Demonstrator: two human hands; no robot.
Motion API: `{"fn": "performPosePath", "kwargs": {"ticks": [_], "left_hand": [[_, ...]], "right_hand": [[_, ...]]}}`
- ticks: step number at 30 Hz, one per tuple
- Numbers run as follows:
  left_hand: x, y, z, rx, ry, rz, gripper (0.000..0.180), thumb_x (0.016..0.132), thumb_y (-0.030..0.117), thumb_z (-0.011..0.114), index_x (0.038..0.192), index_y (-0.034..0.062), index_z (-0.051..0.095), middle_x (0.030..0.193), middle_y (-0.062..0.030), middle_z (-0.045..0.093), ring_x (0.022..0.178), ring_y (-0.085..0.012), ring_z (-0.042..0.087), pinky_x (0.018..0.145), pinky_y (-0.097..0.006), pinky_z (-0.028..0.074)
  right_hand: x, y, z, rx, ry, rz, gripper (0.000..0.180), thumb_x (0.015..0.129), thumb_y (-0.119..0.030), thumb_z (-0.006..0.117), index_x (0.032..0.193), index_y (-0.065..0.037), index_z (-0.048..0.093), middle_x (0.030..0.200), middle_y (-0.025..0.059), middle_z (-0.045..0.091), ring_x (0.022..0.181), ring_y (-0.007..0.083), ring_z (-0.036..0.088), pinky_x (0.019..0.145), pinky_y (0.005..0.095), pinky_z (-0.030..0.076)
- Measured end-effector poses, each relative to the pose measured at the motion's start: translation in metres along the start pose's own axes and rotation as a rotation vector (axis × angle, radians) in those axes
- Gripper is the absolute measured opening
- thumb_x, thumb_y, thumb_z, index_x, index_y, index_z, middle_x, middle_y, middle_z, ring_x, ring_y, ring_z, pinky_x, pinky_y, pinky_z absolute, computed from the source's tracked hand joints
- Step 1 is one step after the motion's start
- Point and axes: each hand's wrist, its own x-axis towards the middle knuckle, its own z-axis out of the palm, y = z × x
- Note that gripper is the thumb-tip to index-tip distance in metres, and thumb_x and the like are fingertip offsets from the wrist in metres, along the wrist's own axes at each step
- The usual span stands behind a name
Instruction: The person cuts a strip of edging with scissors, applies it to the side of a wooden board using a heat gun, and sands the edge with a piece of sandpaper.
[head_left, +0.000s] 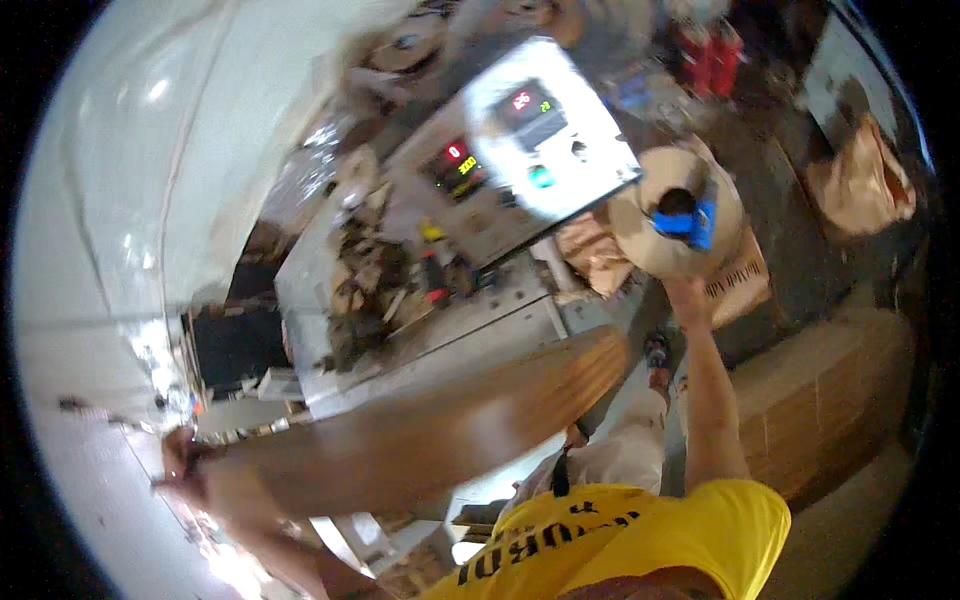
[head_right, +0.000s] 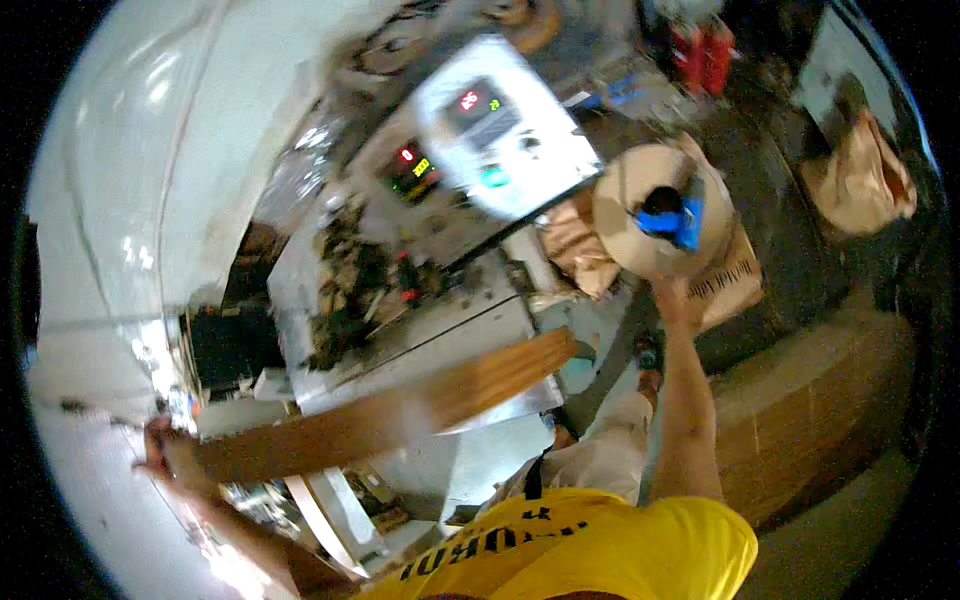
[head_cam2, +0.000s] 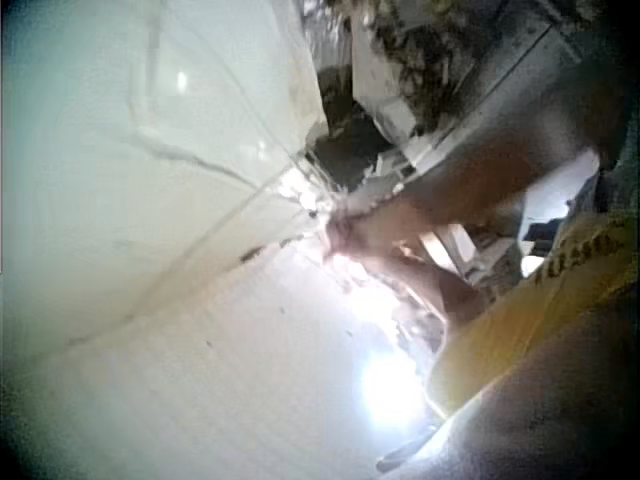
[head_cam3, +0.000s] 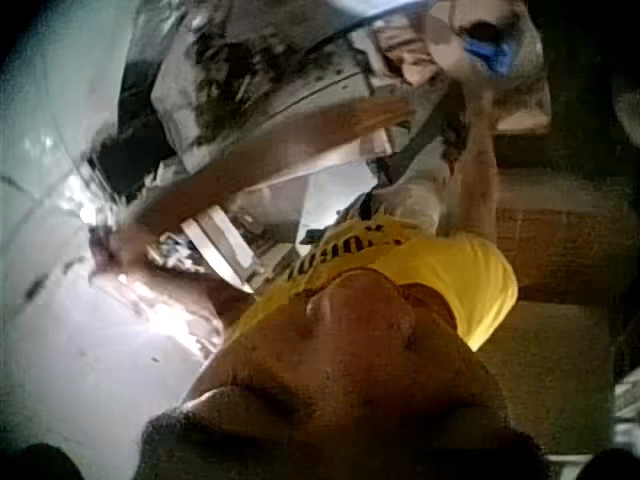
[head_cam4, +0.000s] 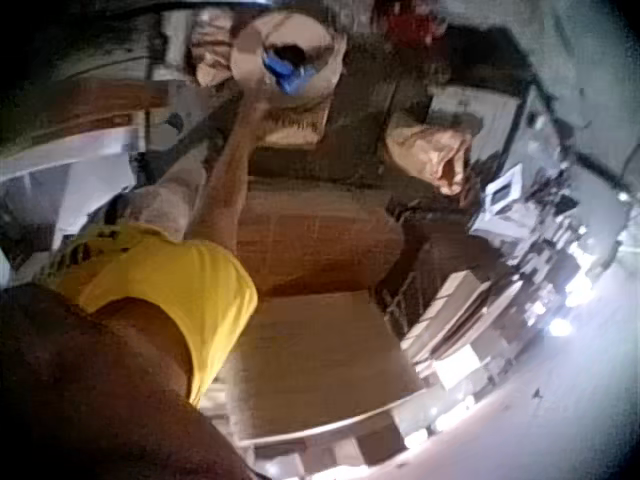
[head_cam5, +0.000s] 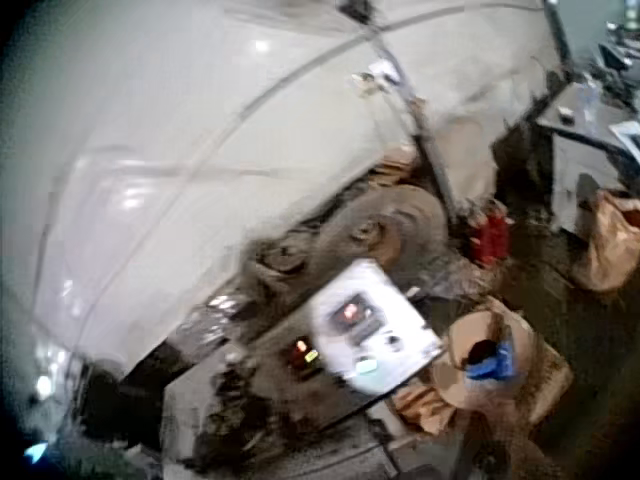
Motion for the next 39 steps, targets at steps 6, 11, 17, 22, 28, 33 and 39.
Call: {"fn": "performPosePath", "kwargs": {"ticks": [6,11,17,22,28,33,39], "left_hand": [[-0.043,0.066,0.059,0.093,-0.430,0.669,0.065,0.080,0.045,0.093,0.126,0.0038,0.073,0.114,-0.0131,0.078,0.092,-0.0224,0.074,0.080,-0.032,0.058],[-0.045,0.061,0.057,0.201,-0.303,0.917,0.063,0.081,0.053,0.091,0.125,0.0112,0.074,0.103,-0.0104,0.079,0.087,-0.0314,0.077,0.076,-0.040,0.060],[-0.058,0.053,0.060,0.187,-0.194,0.985,0.052,0.085,0.051,0.086,0.123,0.0179,0.074,0.095,-0.0056,0.077,0.083,-0.0286,0.075,0.073,-0.039,0.060],[-0.068,0.055,0.054,0.188,-0.173,1.033,0.052,0.088,0.054,0.082,0.127,0.0202,0.073,0.088,-0.0052,0.071,0.079,-0.0263,0.073,0.071,-0.038,0.059],[-0.069,0.050,0.053,0.162,-0.223,1.042,0.052,0.091,0.051,0.079,0.132,0.0216,0.072,0.088,-0.0034,0.068,0.080,-0.0248,0.071,0.071,-0.037,0.057],[-0.068,0.050,0.052,0.185,-0.238,1.045,0.053,0.091,0.049,0.078,0.140,0.0273,0.071,0.089,-0.0014,0.066,0.078,-0.0227,0.068,0.070,-0.036,0.054],[-0.070,0.048,0.050,0.233,-0.222,1.076,0.056,0.093,0.050,0.076,0.147,0.0385,0.069,0.092,0.0000,0.064,0.078,-0.0203,0.066,0.070,-0.035,0.053]], "right_hand": [[-0.173,-0.132,-0.204,0.660,0.224,-0.177,0.047,0.111,-0.038,0.060,0.152,-0.013,0.062,0.122,0.0060,0.074,0.076,0.0124,0.047,0.066,0.0317,0.041],[-0.422,-0.287,-0.308,0.737,0.412,-0.761,0.052,0.110,-0.027,0.056,0.159,-0.009,0.059,0.085,-0.0094,0.059,0.067,0.0028,0.038,0.058,0.0245,0.032],[-0.579,-0.395,-0.273,-0.046,0.367,-1.449,0.049,0.098,-0.005,0.060,0.146,0.000,0.066,0.148,0.0251,0.066,0.141,0.0391,0.063,0.119,0.0414,0.046],[-0.595,-0.416,-0.252,-0.219,0.459,-1.415,0.045,0.094,-0.011,0.065,0.138,-0.008,0.072,0.143,0.0150,0.071,0.115,0.0382,0.075,0.095,0.0449,0.062],[-0.618,-0.422,-0.224,-0.276,0.475,-1.476,0.046,0.094,-0.012,0.068,0.139,-0.010,0.072,0.143,0.0117,0.071,0.100,0.0366,0.078,0.082,0.0430,0.064],[-0.625,-0.424,-0.220,-0.303,0.484,-1.453,0.046,0.094,-0.010,0.068,0.139,-0.008,0.071,0.144,0.0112,0.071,0.091,0.0344,0.079,0.073,0.0408,0.064],[-0.624,-0.425,-0.223,-0.301,0.422,-1.482,0.048,0.092,-0.008,0.069,0.140,-0.007,0.071,0.144,0.0139,0.071,0.092,0.0337,0.080,0.073,0.0393,0.064]]}}
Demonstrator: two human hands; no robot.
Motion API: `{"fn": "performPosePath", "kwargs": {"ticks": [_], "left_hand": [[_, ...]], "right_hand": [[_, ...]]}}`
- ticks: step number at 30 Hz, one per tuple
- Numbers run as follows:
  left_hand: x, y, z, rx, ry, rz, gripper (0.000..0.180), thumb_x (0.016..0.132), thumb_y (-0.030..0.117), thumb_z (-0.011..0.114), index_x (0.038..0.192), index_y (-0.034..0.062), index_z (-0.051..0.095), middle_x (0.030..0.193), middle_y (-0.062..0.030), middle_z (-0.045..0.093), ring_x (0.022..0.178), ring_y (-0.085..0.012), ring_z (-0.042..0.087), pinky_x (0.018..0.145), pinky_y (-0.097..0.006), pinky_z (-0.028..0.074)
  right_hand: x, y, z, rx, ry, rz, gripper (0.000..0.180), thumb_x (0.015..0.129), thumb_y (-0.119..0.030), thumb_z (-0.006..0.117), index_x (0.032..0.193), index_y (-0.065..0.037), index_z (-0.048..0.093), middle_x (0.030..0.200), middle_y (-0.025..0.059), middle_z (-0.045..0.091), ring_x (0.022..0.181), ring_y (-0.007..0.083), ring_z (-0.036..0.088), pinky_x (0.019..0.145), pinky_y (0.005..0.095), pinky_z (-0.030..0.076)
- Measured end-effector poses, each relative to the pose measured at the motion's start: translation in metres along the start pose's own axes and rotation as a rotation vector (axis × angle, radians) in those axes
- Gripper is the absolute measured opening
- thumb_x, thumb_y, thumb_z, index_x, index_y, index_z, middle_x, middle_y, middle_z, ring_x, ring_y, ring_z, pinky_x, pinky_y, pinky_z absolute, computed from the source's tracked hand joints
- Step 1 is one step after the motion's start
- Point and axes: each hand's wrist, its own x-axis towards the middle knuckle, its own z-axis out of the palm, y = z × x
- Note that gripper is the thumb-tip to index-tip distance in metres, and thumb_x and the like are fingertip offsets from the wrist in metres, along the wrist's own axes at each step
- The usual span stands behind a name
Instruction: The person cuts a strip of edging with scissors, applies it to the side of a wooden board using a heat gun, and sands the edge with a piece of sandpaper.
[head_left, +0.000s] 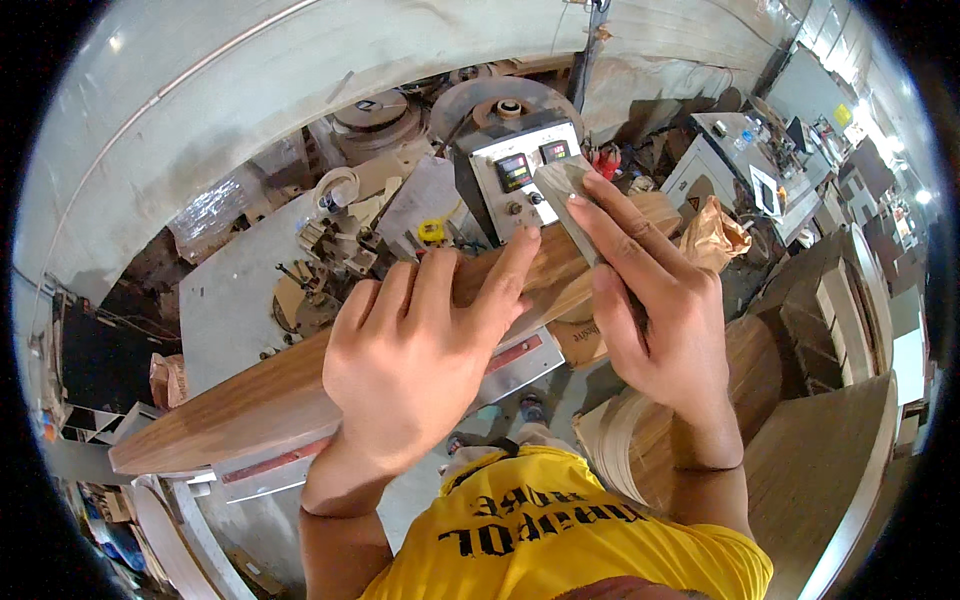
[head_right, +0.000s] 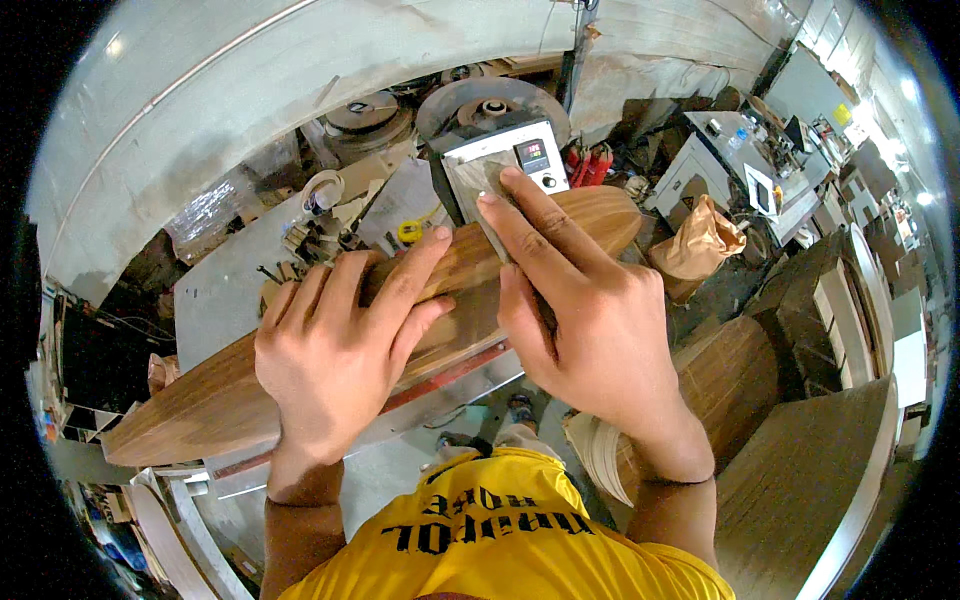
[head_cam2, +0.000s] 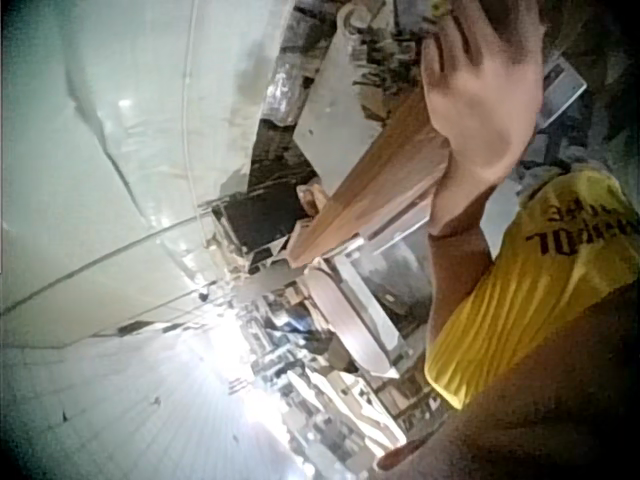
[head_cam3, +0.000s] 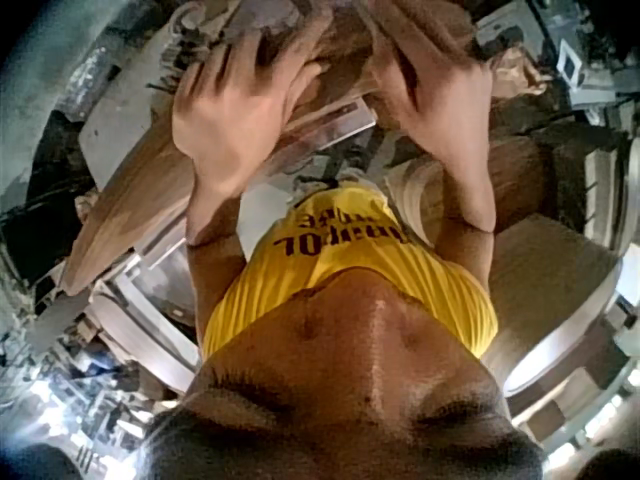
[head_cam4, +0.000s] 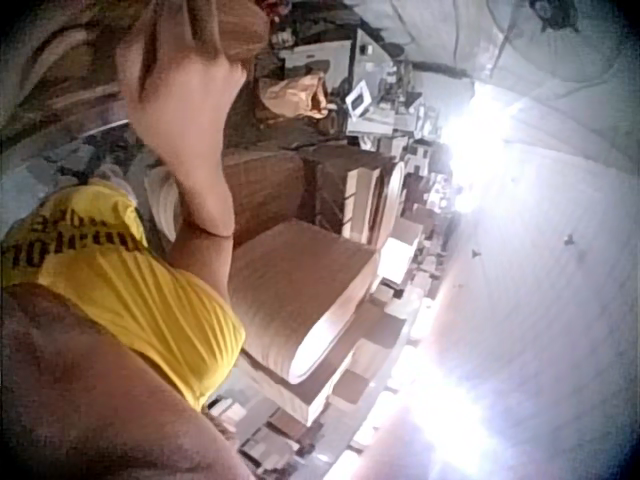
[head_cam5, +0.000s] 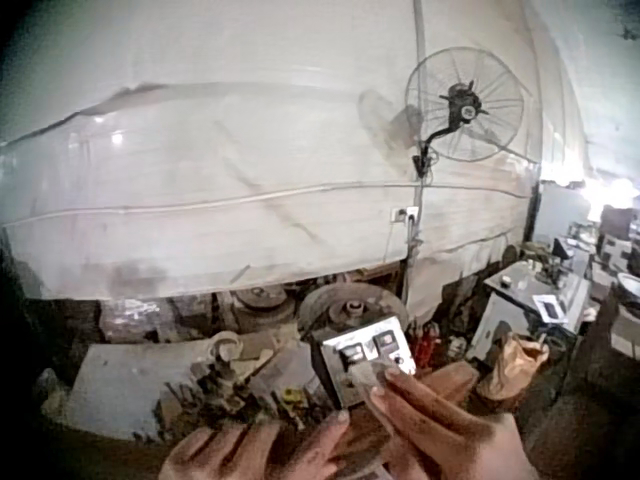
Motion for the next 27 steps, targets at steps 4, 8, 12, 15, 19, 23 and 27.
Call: {"fn": "performPosePath", "kwargs": {"ticks": [4,8,12,15,19,23,27], "left_hand": [[-0.004,0.004,0.002,0.008,0.017,-0.005,0.056,0.092,0.051,0.076,0.147,0.0406,0.069,0.096,0.0007,0.065,0.078,-0.0198,0.065,0.070,-0.034,0.054],[-0.006,0.006,-0.002,0.011,0.002,-0.002,0.057,0.091,0.051,0.077,0.146,0.0403,0.070,0.100,0.0012,0.068,0.079,-0.0195,0.066,0.070,-0.035,0.054],[-0.005,0.003,-0.001,-0.032,0.061,0.008,0.052,0.090,0.049,0.081,0.137,0.0285,0.072,0.099,0.0001,0.071,0.080,-0.0205,0.068,0.070,-0.035,0.055],[-0.004,0.005,0.000,-0.091,0.084,-0.013,0.047,0.087,0.045,0.086,0.122,0.0176,0.070,0.096,-0.0022,0.072,0.080,-0.0236,0.071,0.070,-0.037,0.055],[-0.002,0.005,0.003,-0.199,0.140,-0.057,0.050,0.082,0.039,0.091,0.104,0.0109,0.057,0.091,-0.0040,0.071,0.076,-0.0270,0.070,0.067,-0.039,0.055],[-0.003,0.000,0.003,-0.197,0.189,-0.043,0.051,0.084,0.042,0.090,0.104,0.0090,0.056,0.086,-0.0027,0.067,0.072,-0.0250,0.068,0.065,-0.038,0.054],[0.002,0.005,0.003,-0.135,0.171,-0.037,0.052,0.086,0.046,0.088,0.105,0.0097,0.055,0.083,-0.0026,0.064,0.070,-0.0258,0.068,0.064,-0.039,0.054]], "right_hand": [[-0.004,-0.005,0.000,-0.012,-0.016,0.002,0.051,0.090,-0.003,0.068,0.141,-0.008,0.072,0.145,0.0158,0.070,0.098,0.0336,0.080,0.077,0.0386,0.064],[-0.005,-0.021,-0.002,-0.077,-0.060,0.081,0.052,0.090,0.003,0.063,0.140,-0.008,0.073,0.145,0.0157,0.070,0.106,0.0347,0.080,0.081,0.0380,0.064],[-0.001,-0.017,-0.004,-0.081,-0.049,0.067,0.053,0.089,0.002,0.064,0.140,-0.008,0.072,0.145,0.0143,0.070,0.104,0.0339,0.080,0.079,0.0383,0.064],[-0.005,-0.014,-0.003,-0.158,0.007,0.140,0.052,0.090,0.000,0.065,0.140,-0.008,0.072,0.145,0.0143,0.070,0.103,0.0337,0.080,0.079,0.0388,0.065],[-0.004,-0.032,0.004,-0.131,-0.049,0.059,0.051,0.088,-0.003,0.069,0.139,-0.008,0.073,0.144,0.0137,0.071,0.099,0.0329,0.080,0.079,0.0392,0.065],[-0.003,-0.017,0.000,-0.073,-0.016,0.045,0.050,0.088,-0.002,0.070,0.137,-0.007,0.074,0.142,0.0133,0.072,0.097,0.0307,0.081,0.079,0.0381,0.065],[-0.006,0.006,0.003,-0.064,0.102,0.080,0.046,0.091,0.001,0.065,0.137,-0.005,0.074,0.142,0.0152,0.072,0.088,0.0284,0.082,0.073,0.0346,0.064]]}}
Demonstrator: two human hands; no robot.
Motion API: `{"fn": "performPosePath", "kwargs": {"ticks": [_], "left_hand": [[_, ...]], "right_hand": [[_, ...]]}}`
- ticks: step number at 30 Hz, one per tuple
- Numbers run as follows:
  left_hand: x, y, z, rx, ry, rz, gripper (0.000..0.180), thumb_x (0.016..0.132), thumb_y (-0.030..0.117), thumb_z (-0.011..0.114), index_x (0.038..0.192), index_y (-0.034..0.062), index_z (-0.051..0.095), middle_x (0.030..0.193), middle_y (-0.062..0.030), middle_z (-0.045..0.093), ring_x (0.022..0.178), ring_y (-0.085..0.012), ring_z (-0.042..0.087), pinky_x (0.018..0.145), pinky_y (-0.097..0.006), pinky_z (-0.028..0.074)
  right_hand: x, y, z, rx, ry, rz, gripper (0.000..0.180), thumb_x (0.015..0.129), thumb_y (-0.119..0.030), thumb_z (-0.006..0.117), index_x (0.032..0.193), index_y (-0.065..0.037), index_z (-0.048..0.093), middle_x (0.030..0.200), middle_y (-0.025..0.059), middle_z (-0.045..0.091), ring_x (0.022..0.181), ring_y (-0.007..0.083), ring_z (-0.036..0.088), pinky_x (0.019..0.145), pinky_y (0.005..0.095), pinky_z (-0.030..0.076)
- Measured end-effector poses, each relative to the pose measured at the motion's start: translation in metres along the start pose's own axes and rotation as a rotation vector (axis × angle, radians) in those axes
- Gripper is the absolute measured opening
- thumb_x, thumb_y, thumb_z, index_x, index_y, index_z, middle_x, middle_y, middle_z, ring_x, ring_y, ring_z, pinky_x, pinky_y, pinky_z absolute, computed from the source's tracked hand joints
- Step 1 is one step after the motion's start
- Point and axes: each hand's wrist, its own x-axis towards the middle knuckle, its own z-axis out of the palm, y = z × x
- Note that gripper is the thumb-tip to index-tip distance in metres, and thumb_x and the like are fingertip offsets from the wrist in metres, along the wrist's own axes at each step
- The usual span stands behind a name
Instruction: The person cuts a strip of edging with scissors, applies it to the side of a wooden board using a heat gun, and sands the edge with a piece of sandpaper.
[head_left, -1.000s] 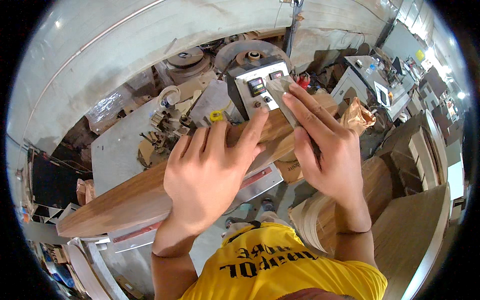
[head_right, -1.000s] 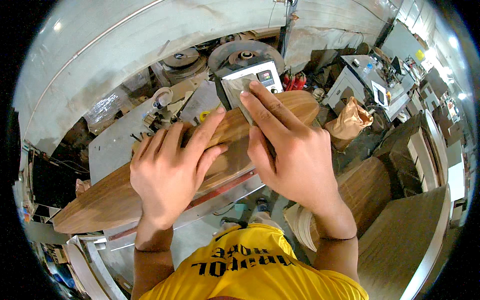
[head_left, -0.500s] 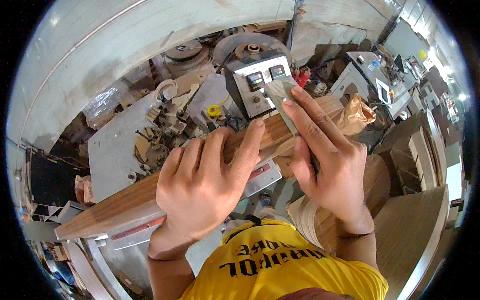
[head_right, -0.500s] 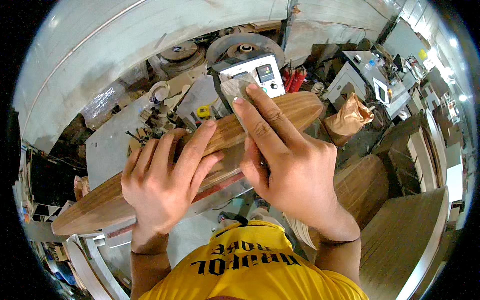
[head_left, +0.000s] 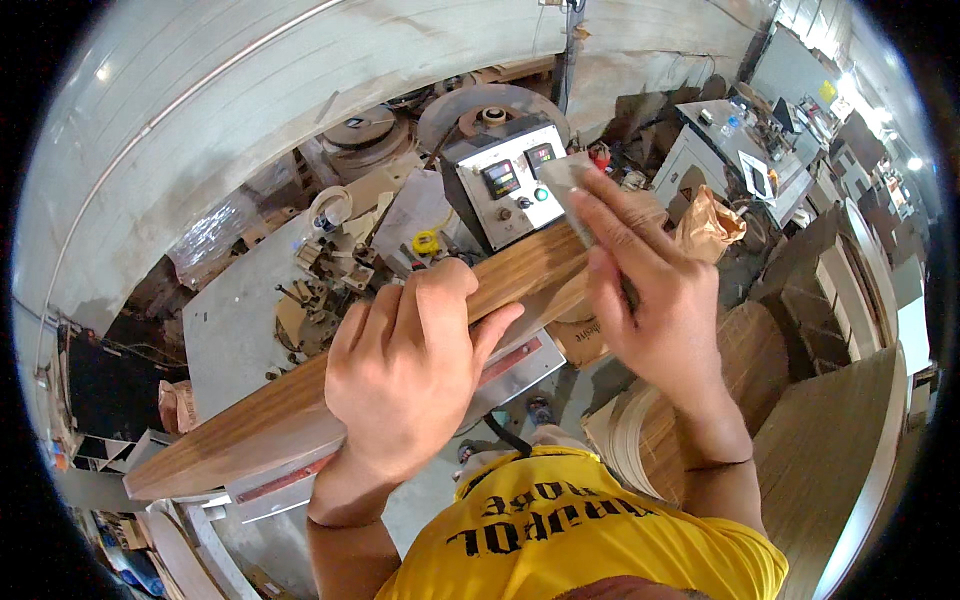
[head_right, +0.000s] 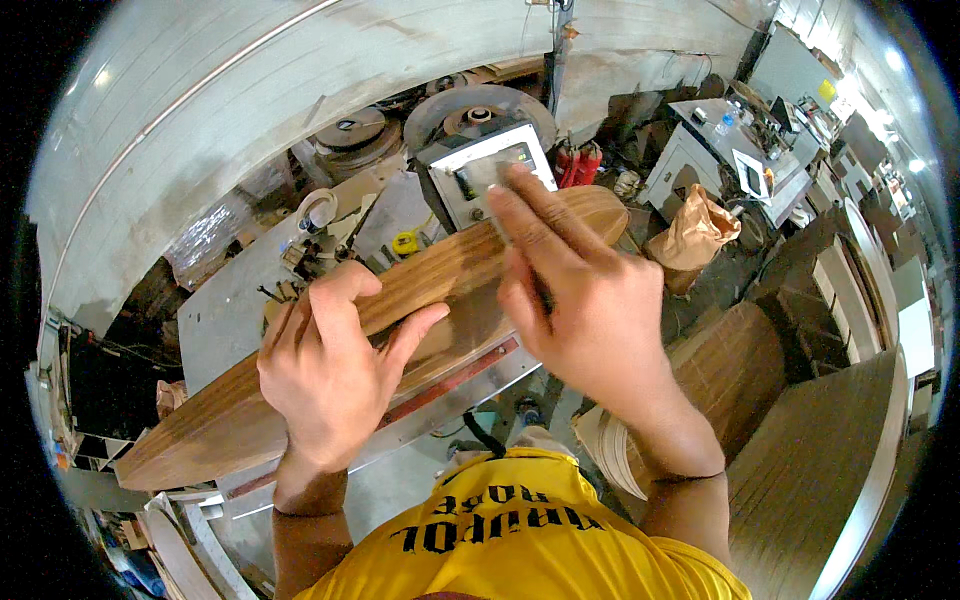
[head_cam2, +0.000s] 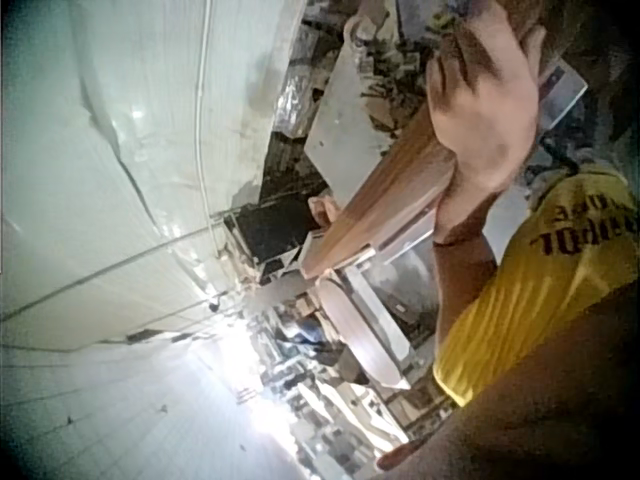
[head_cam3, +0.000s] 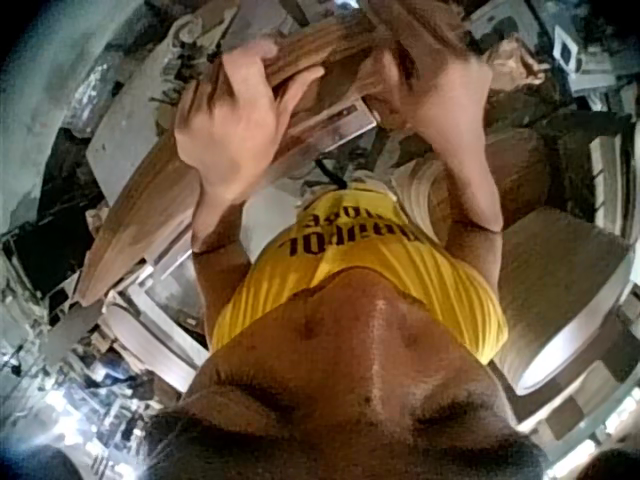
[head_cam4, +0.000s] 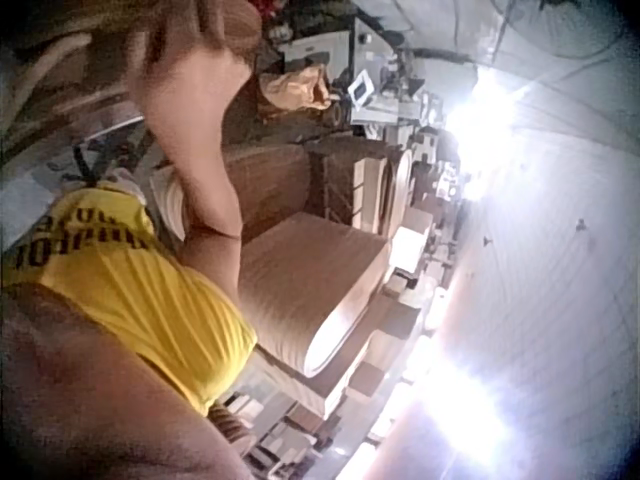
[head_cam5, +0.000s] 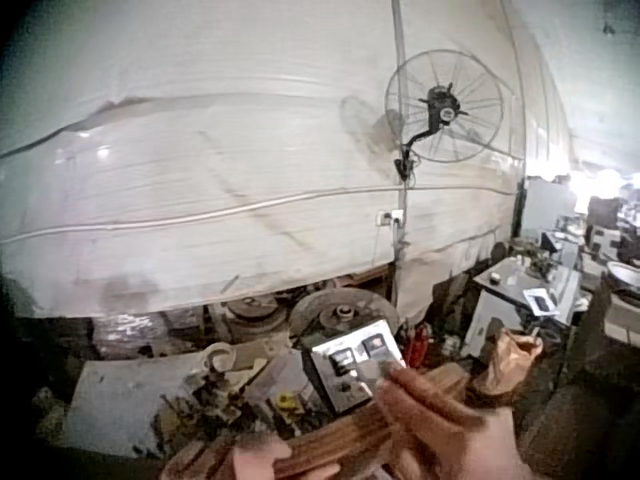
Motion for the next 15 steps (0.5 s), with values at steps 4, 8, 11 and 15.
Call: {"fn": "performPosePath", "kwargs": {"ticks": [4,8,11,15], "left_hand": [[-0.004,-0.001,0.005,-0.013,0.058,-0.003,0.048,0.093,0.048,0.082,0.106,0.0105,0.054,0.080,-0.0014,0.060,0.065,-0.0231,0.065,0.061,-0.037,0.052],[-0.008,-0.002,0.000,-0.055,0.040,-0.052,0.051,0.090,0.048,0.085,0.108,0.0116,0.054,0.079,-0.0019,0.061,0.065,-0.0243,0.065,0.060,-0.038,0.051],[-0.007,-0.002,-0.001,-0.089,-0.021,-0.073,0.053,0.088,0.048,0.087,0.110,0.0116,0.056,0.081,-0.0021,0.062,0.066,-0.0245,0.066,0.061,-0.038,0.051],[0.000,-0.003,-0.003,-0.087,-0.046,-0.056,0.052,0.088,0.045,0.086,0.120,0.0122,0.061,0.085,-0.0016,0.065,0.070,-0.0233,0.067,0.062,-0.038,0.051]], "right_hand": [[-0.006,-0.044,0.000,0.010,-0.156,-0.093,0.055,0.084,-0.006,0.075,0.139,-0.007,0.073,0.147,0.0141,0.069,0.077,0.0254,0.080,0.066,0.0339,0.064],[-0.009,-0.048,0.001,-0.027,-0.141,-0.092,0.058,0.083,-0.006,0.076,0.140,-0.010,0.072,0.149,0.0128,0.068,0.076,0.0247,0.079,0.064,0.0329,0.063],[-0.011,-0.037,0.000,-0.036,-0.143,-0.073,0.058,0.083,-0.005,0.076,0.140,-0.010,0.072,0.148,0.0123,0.069,0.077,0.0251,0.080,0.065,0.0335,0.063],[-0.007,-0.021,0.001,-0.072,-0.088,-0.039,0.056,0.084,-0.003,0.074,0.140,-0.011,0.073,0.146,0.0111,0.070,0.079,0.0252,0.080,0.069,0.0351,0.064]]}}
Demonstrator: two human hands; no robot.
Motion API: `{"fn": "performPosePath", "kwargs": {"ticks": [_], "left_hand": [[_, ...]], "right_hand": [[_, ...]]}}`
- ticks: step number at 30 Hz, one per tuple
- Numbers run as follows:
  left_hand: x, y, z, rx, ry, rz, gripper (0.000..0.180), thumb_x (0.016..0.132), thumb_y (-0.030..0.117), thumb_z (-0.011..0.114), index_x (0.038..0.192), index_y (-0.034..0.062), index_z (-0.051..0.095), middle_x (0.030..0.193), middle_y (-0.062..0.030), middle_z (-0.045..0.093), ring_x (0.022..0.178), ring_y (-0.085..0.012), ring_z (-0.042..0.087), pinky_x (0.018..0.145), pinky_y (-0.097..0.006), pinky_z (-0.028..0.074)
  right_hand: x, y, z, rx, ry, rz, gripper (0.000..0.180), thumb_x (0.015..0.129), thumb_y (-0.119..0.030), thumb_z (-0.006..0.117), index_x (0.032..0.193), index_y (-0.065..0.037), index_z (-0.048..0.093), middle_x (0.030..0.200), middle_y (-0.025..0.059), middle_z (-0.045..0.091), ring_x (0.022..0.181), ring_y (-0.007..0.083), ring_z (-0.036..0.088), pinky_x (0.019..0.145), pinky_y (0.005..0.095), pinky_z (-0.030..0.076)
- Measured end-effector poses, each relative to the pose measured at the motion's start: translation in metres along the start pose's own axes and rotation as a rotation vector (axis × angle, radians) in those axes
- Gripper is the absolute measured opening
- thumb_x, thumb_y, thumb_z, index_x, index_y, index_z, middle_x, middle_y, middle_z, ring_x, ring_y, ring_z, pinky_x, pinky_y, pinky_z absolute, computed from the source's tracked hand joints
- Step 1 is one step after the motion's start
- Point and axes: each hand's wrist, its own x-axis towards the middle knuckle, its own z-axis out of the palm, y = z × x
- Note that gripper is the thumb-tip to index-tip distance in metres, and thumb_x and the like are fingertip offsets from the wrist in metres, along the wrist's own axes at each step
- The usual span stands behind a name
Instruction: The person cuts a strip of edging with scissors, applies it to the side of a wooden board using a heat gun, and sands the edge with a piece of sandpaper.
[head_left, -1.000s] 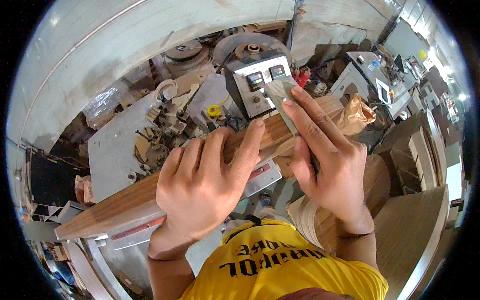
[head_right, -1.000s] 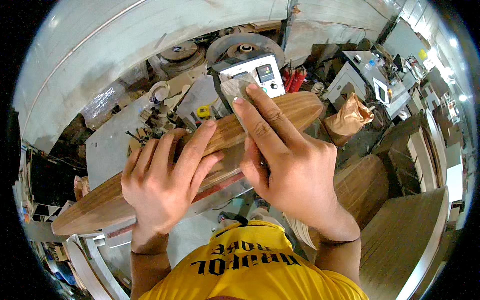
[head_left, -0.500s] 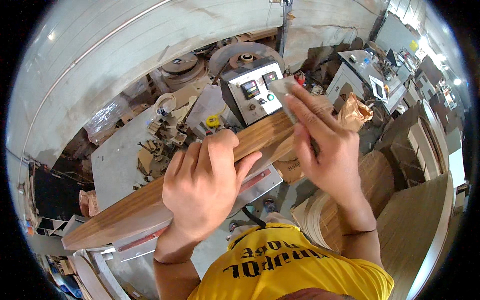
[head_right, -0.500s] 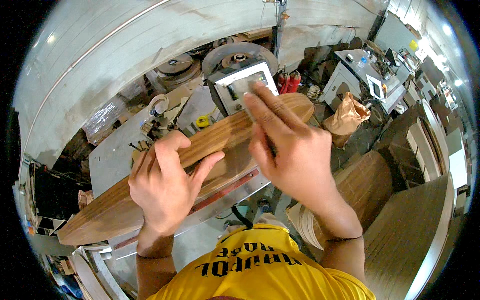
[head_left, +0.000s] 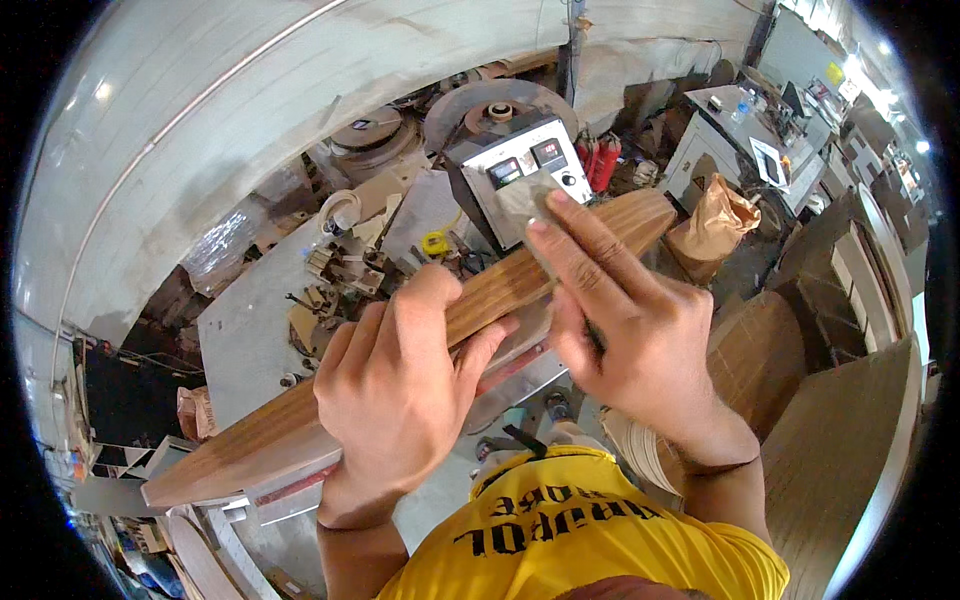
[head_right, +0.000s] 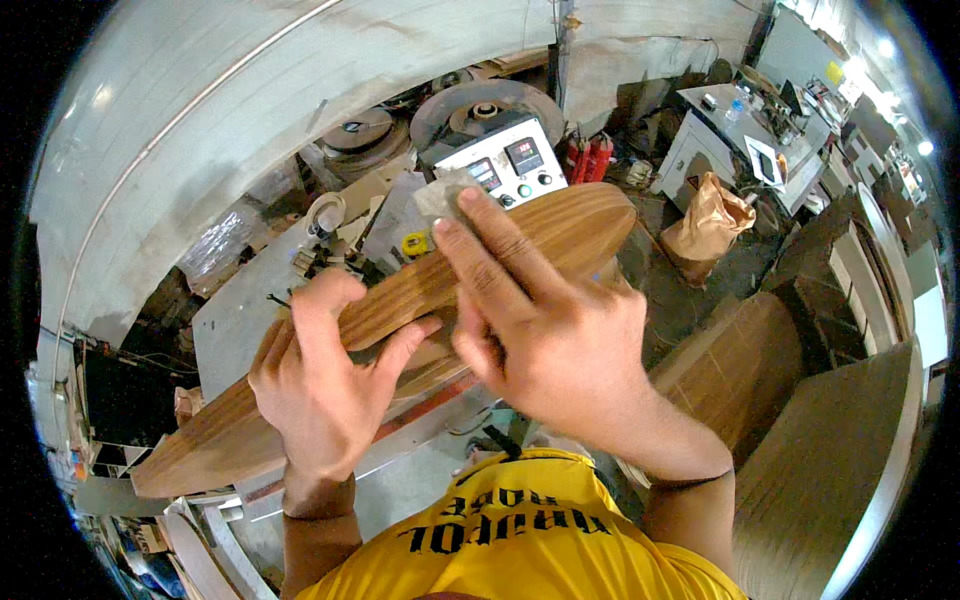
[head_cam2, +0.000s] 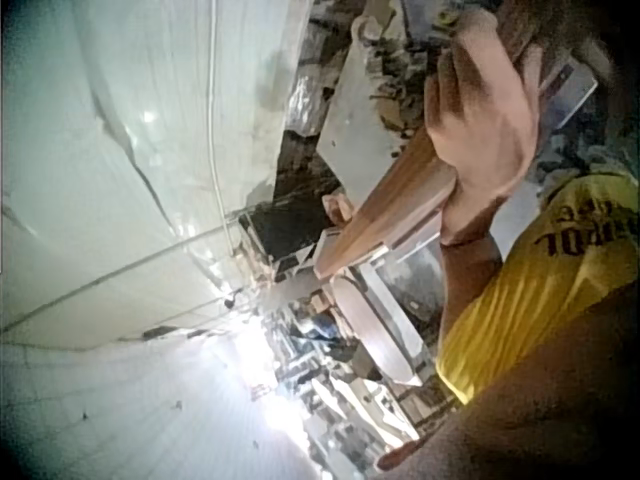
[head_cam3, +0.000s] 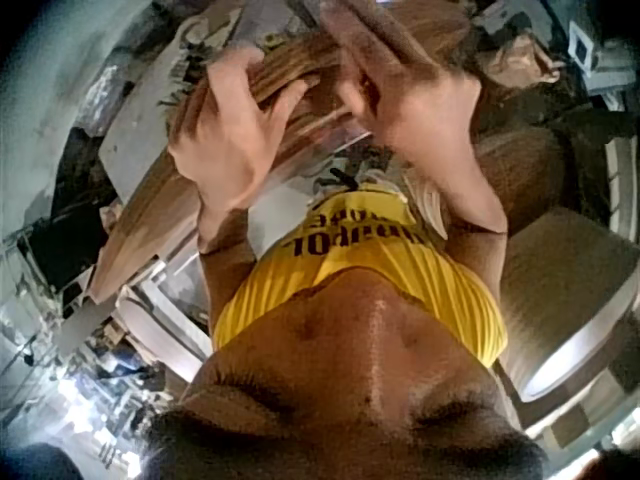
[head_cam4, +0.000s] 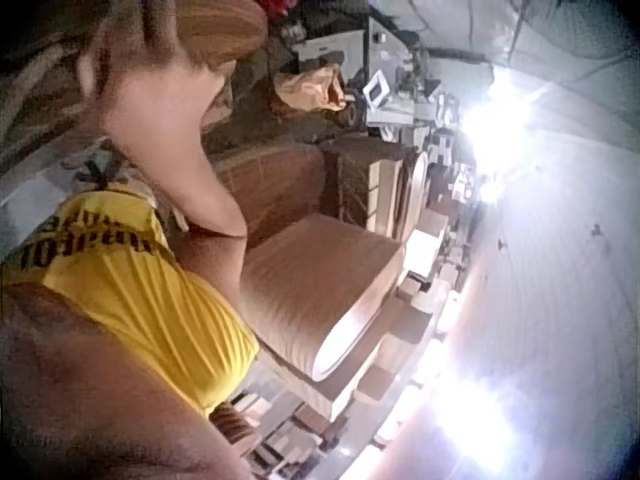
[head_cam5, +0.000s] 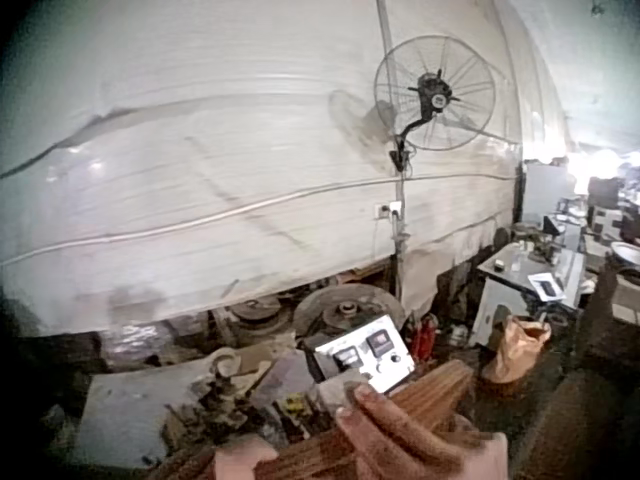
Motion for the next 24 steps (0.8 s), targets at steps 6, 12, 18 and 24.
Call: {"fn": "performPosePath", "kwargs": {"ticks": [6,12,18,24], "left_hand": [[0.003,0.001,-0.002,0.083,-0.095,0.051,0.054,0.085,0.043,0.088,0.133,0.0249,0.074,0.100,-0.0032,0.074,0.084,-0.0250,0.073,0.073,-0.039,0.058],[0.003,-0.002,0.000,0.146,-0.127,0.137,0.058,0.086,0.041,0.085,0.142,0.0375,0.074,0.103,-0.0037,0.070,0.085,-0.0235,0.070,0.074,-0.038,0.057],[0.005,-0.001,-0.010,0.165,-0.209,0.160,0.056,0.088,0.040,0.083,0.144,0.0366,0.073,0.102,-0.0040,0.067,0.083,-0.0245,0.068,0.070,-0.039,0.054],[0.009,0.002,-0.017,0.148,-0.267,0.154,0.053,0.092,0.037,0.079,0.144,0.0356,0.072,0.104,-0.0050,0.067,0.082,-0.0248,0.067,0.066,-0.039,0.052]], "right_hand": [[0.005,0.041,-0.003,0.031,0.125,0.147,0.041,0.097,0.000,0.064,0.136,-0.002,0.072,0.142,0.0165,0.072,0.100,0.0332,0.081,0.080,0.0358,0.063],[-0.016,0.024,0.002,-0.022,0.166,0.122,0.051,0.092,-0.003,0.069,0.143,-0.006,0.070,0.145,0.0174,0.070,0.104,0.0333,0.080,0.078,0.0385,0.065],[-0.010,-0.009,-0.004,-0.025,0.041,0.187,0.054,0.091,0.004,0.063,0.144,-0.005,0.070,0.148,0.0214,0.067,0.117,0.0380,0.077,0.084,0.0386,0.065],[-0.008,-0.014,-0.009,-0.088,-0.024,0.155,0.051,0.092,0.000,0.063,0.142,-0.002,0.070,0.147,0.0226,0.067,0.113,0.0370,0.078,0.082,0.0389,0.065]]}}
